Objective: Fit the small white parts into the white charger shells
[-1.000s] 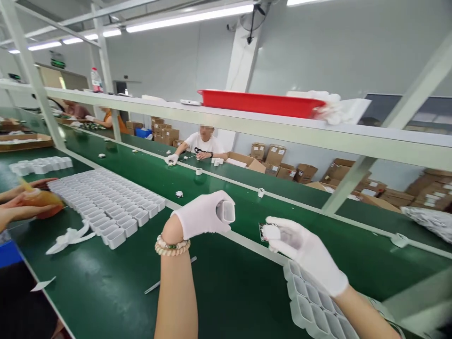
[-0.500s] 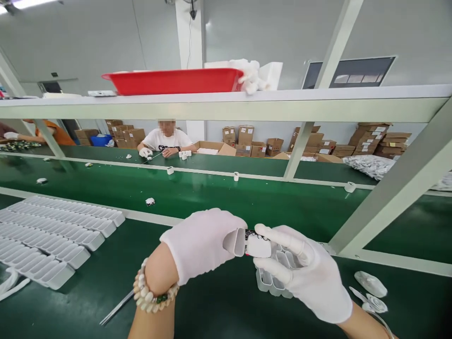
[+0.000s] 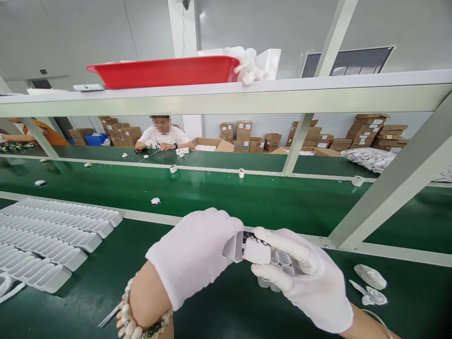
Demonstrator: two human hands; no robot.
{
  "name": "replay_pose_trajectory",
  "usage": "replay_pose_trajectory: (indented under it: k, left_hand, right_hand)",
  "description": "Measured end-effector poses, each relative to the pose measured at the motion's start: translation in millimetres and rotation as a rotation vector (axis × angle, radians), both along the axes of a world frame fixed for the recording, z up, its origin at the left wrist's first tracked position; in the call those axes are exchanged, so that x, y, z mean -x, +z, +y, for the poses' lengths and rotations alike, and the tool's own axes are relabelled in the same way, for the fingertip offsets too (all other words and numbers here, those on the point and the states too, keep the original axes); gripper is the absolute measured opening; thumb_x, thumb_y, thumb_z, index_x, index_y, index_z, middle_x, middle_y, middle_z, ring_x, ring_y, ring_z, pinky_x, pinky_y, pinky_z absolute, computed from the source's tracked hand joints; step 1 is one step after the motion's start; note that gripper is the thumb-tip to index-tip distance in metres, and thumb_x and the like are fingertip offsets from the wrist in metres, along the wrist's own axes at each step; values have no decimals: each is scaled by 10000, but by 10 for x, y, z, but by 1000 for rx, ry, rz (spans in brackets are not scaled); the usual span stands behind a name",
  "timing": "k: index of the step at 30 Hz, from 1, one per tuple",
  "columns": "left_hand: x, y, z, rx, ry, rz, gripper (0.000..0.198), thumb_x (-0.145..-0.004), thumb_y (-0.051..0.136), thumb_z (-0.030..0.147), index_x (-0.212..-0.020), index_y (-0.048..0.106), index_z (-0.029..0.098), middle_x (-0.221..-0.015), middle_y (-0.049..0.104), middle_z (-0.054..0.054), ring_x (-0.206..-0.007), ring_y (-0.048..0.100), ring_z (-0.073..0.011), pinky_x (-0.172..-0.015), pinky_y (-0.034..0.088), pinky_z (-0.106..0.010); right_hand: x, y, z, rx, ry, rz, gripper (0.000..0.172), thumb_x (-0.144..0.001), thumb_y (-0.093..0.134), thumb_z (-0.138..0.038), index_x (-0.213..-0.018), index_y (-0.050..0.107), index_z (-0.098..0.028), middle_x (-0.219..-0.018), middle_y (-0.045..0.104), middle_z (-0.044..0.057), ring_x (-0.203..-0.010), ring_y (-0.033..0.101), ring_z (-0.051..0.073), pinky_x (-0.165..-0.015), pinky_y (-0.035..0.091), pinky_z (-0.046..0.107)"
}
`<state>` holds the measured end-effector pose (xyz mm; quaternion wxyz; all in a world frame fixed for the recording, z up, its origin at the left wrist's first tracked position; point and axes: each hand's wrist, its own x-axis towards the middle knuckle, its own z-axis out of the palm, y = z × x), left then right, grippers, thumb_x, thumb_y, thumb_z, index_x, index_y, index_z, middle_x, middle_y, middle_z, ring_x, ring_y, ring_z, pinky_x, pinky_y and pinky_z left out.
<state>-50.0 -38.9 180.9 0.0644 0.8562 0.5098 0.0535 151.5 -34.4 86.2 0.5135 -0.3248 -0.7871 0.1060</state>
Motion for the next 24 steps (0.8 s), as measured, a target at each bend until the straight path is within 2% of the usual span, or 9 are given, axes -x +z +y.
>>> replay_pose_trajectory:
  k: [7,14,20,24]
  left_hand:
    - [-20,32,-10,12,0,86,128,-853,520,154,-772,590,224,-826,637,-25,-705,551,-192,-585,371,-284]
    - [-35,38,4,23,9,112,135,-840,508,130,-751,563,216,-833,626,-35,-725,558,-204,-596,383,-293]
    - [-14,18,34,45,10,63,132,-827,536,128,-723,556,207,-796,613,-20,-694,560,-184,-564,375,-265]
    - [1,-36,77,7,2,31,127,-828,546,174,-705,540,204,-732,575,-9,-580,498,-157,-485,307,-253]
  right_hand:
    - [32,-5,-27,24,77,-14,426,-909,678,-359,-1313,558,-425,-885,729,-12,-625,680,138,-561,603,250]
    - [77,-15,-32,-19,3,-60,334,-916,667,-354,-1242,601,-388,-848,727,-13,-635,674,137,-548,590,222]
    - [79,-122,-47,114,14,-21,307,-928,633,-412,-1234,631,-394,-934,726,18,-590,661,155,-505,580,289]
    - [74,-151,-51,246,-42,-20,298,-901,643,-479,-1182,687,-389,-971,727,32,-591,667,181,-493,580,331]
